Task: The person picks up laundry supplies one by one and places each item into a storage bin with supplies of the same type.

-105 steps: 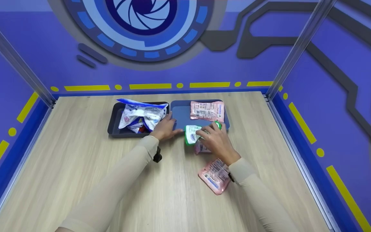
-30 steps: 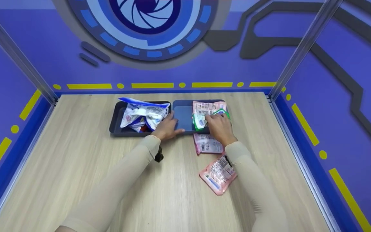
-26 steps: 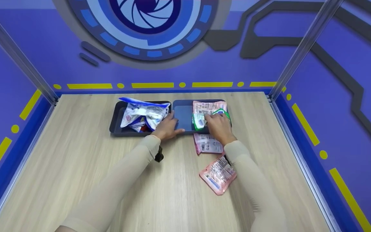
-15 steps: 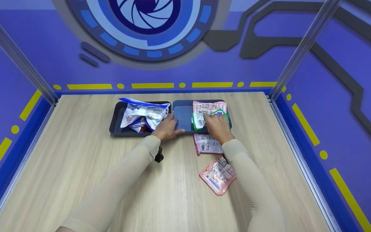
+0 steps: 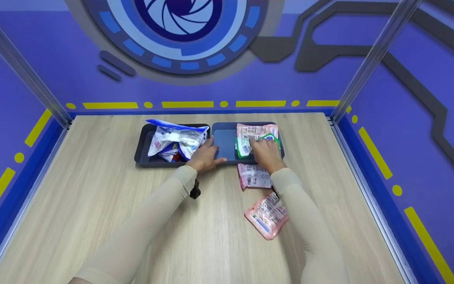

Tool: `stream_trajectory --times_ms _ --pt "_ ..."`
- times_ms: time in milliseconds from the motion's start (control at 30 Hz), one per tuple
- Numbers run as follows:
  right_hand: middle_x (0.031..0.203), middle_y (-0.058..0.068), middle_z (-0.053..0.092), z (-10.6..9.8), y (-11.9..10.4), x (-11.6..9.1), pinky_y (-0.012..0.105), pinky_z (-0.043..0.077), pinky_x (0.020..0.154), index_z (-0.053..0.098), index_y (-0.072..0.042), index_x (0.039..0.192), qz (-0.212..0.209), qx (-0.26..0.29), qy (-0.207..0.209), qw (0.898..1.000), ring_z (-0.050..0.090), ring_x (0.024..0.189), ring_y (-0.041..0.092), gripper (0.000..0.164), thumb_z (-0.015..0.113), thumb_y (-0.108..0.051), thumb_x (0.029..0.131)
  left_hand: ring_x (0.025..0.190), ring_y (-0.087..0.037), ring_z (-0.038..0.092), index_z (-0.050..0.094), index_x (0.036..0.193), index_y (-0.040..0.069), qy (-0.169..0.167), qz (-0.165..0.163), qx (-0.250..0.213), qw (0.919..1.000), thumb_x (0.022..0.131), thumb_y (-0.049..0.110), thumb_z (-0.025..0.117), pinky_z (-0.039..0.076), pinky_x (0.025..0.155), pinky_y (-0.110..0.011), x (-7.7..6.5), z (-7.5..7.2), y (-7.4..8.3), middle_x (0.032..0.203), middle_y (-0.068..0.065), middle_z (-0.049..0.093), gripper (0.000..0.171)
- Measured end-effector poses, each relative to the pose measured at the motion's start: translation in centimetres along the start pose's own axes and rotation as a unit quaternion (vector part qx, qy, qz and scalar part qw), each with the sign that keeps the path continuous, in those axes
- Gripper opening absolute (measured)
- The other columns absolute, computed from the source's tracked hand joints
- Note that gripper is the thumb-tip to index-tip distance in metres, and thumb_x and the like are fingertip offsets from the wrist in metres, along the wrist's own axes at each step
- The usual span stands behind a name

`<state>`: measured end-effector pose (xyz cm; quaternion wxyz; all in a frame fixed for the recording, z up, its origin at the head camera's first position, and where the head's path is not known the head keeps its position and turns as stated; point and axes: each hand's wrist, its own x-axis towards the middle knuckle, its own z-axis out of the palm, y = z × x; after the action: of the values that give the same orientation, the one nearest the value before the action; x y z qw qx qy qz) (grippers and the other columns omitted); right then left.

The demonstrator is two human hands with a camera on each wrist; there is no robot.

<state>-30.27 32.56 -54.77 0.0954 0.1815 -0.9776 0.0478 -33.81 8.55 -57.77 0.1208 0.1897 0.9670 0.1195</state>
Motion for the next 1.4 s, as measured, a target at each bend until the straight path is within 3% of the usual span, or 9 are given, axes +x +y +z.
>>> stream_trajectory --times_ms 267,500,700,867,1400 --pt "0.087 0.015 0.072 0.1 0.3 0.3 0.045 0.054 0.061 0.067 -0.003 0.109 0.000 0.000 -0.008 1.000 0.058 0.064 0.026 0.015 0.071 -0.006 0.095 0.155 -0.032 0.021 0.054 0.148 0.004 0.003 0.000 0.002 1.0000 0.097 0.059 0.060 0.034 0.120 -0.038 -0.2 -0.1 0.1 0.170 -0.019 0.011 0.075" --pt "0.076 0.014 0.067 0.5 0.6 0.6 0.051 0.051 0.058 0.065 -0.004 0.101 0.000 -0.017 -0.002 1.000 0.057 0.059 0.029 0.008 0.068 -0.004 0.093 0.155 -0.032 0.022 0.057 0.146 0.005 0.010 0.004 0.007 0.9999 0.097 0.058 0.062 0.034 0.120 -0.037 -0.2 -0.1 0.0 0.169 -0.020 0.015 0.072" --pt "0.083 0.014 0.070 0.5 0.7 0.9 0.048 0.053 0.062 0.067 -0.004 0.107 0.010 -0.016 -0.023 1.000 0.057 0.063 0.027 0.012 0.068 -0.006 0.095 0.155 -0.032 0.022 0.055 0.148 0.006 0.011 0.004 0.003 0.9999 0.097 0.058 0.062 0.035 0.119 -0.038 -0.1 0.1 0.0 0.170 -0.019 0.014 0.073" --pt "0.082 0.014 0.068 0.6 0.7 1.2 0.045 0.051 0.058 0.066 -0.004 0.108 0.015 -0.012 -0.038 0.999 0.056 0.062 0.026 0.012 0.067 -0.006 0.097 0.154 -0.033 0.024 0.057 0.145 0.005 0.014 0.007 0.005 0.9999 0.097 0.059 0.061 0.034 0.120 -0.038 -0.1 0.0 0.0 0.169 -0.020 0.015 0.072" --pt "0.090 0.018 0.072 1.2 0.8 1.8 0.050 0.055 0.061 0.066 -0.002 0.110 0.011 -0.018 -0.047 0.999 0.064 0.067 0.032 0.013 0.063 -0.002 0.097 0.155 -0.032 0.022 0.056 0.147 0.006 0.013 0.007 0.008 0.9999 0.097 0.057 0.062 0.034 0.120 -0.037 -0.3 -0.2 0.0 0.170 -0.020 0.014 0.072"
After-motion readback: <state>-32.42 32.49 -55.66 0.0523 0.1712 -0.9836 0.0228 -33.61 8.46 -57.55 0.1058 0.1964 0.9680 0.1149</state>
